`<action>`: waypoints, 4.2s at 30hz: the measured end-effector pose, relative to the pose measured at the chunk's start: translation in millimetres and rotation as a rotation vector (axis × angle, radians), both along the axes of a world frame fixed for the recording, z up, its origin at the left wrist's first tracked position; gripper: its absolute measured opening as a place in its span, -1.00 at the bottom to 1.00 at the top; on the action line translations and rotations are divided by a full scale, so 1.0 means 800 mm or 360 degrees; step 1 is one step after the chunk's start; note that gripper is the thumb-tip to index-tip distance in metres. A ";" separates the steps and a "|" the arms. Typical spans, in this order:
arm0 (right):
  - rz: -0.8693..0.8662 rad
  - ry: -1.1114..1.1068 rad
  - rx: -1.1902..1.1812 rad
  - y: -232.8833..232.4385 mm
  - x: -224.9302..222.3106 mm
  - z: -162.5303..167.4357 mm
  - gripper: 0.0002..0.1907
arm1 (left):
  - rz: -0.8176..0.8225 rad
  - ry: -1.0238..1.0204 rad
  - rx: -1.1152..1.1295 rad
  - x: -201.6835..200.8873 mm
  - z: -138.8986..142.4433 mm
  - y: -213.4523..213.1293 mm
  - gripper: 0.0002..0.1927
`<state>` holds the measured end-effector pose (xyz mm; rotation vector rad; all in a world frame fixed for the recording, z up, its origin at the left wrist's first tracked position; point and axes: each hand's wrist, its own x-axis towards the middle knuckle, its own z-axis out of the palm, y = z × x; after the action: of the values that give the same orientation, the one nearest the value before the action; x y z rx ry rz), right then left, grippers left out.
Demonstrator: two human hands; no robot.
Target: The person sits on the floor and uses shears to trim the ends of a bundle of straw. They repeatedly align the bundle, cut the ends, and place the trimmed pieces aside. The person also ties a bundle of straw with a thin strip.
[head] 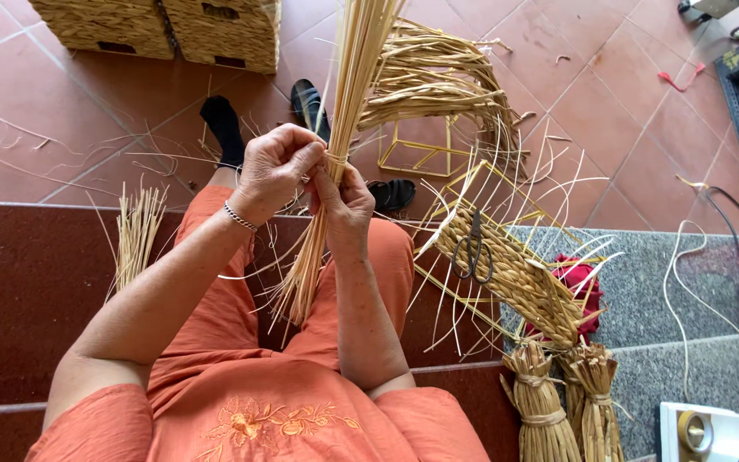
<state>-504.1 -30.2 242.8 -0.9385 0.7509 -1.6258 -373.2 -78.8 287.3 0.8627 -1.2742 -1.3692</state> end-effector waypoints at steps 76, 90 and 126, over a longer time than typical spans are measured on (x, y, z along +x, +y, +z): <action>0.0028 0.0222 0.0109 -0.013 0.011 -0.045 -0.77 | 0.0173 -0.1207 -0.1432 0.069 0.046 0.055 -0.91; 0.0060 0.0323 0.0204 -0.002 0.029 -0.020 -0.57 | 0.0092 -0.1187 -0.1534 0.047 0.084 0.116 -0.89; -0.0202 0.0161 0.0185 -0.016 -0.021 -0.025 -0.49 | -0.0122 -0.0061 0.0443 0.032 -0.100 0.108 -0.74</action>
<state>-521.0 -43.1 223.0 -0.9099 0.9814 -1.6342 -347.3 7.7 207.1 1.0422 -1.1718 -1.6235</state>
